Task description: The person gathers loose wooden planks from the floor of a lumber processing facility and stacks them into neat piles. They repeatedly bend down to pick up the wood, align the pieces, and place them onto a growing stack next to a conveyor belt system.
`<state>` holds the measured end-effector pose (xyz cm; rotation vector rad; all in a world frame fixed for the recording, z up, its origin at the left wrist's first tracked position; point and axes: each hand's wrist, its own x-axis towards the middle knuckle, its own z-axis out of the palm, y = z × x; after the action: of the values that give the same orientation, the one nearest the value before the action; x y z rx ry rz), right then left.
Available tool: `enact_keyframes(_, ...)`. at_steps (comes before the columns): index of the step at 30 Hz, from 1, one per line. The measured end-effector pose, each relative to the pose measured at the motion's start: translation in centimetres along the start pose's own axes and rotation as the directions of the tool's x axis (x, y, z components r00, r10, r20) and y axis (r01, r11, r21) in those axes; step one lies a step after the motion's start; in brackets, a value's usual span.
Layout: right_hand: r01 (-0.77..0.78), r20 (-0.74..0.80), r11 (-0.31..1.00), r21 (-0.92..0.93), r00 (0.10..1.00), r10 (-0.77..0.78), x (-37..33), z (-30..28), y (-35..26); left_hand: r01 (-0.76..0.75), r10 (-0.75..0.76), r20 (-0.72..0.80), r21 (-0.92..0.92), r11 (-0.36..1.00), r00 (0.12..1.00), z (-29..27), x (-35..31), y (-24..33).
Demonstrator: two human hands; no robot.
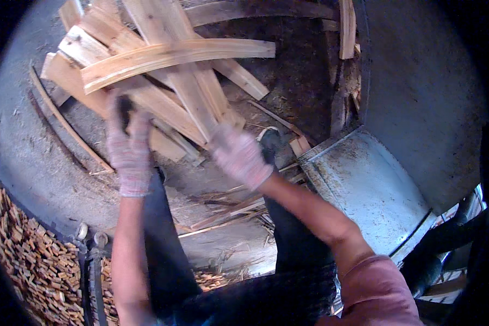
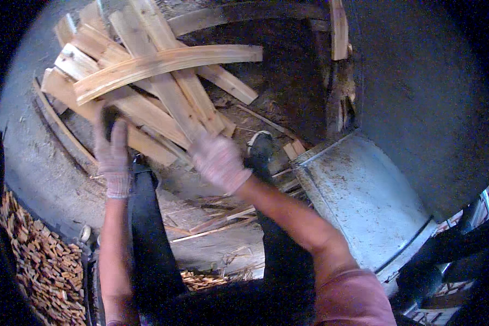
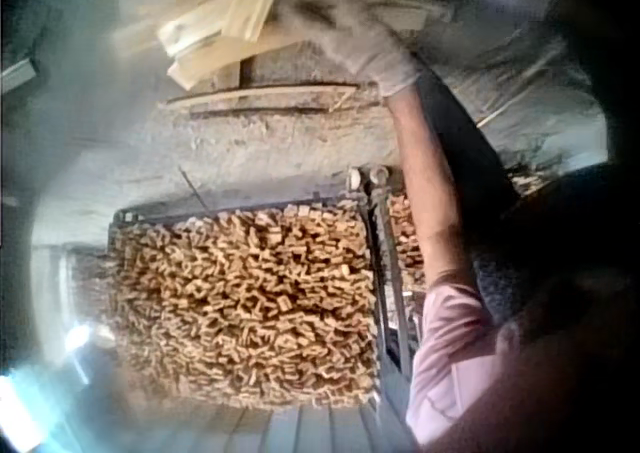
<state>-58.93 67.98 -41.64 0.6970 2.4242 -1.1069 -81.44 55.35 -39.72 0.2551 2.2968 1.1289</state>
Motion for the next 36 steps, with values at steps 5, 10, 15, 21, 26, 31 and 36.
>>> enact_keyframes(5, 0.26, 0.241, 0.942, 0.211, 0.92, -0.308, 3.3, -2.1, -8.7, 0.507, -0.518, 0.09, -0.403, 0.762, 0.85, -3.8, -0.7, 0.9)
enact_keyframes(10, -0.065, -0.118, 0.993, -0.094, 0.992, 0.054, 13.5, -8.5, 2.4, 0.39, -0.4, -0.204, -0.091, 0.916, 0.893, -16.0, 3.3, -8.8)
enact_keyframes(15, -0.111, 0.171, 0.926, -0.361, 0.968, 0.183, 21.0, -10.3, 8.3, 0.085, -0.099, -0.018, 0.674, 0.734, 0.995, -19.4, 6.6, -18.8)
enact_keyframes(21, -0.157, 0.443, 0.917, -0.367, 0.837, 0.321, 20.9, -5.6, 6.0, 0.503, -0.436, 0.252, -0.493, 0.71, 0.864, -4.1, 4.3, -18.7)
enact_keyframes(26, -0.338, 0.209, 0.935, -0.111, 0.911, 0.354, 17.7, -4.7, 7.6, 0.548, -0.468, 0.295, -0.564, 0.618, 0.833, -2.3, 4.0, -17.9)
enact_keyframes(31, -0.498, -0.688, 0.866, -0.05, 0.646, 0.331, 16.3, -11.1, 11.7, 0.5, -0.534, 0.219, -0.73, 0.465, 0.816, -4.0, 6.0, -20.3)
enact_keyframes(36, -0.568, -0.699, 0.734, -0.373, 0.692, 0.181, 19.5, -17.1, 20.3, 0.485, -0.635, 0.06, -0.702, 0.522, 0.771, -0.6, 7.2, -14.4)
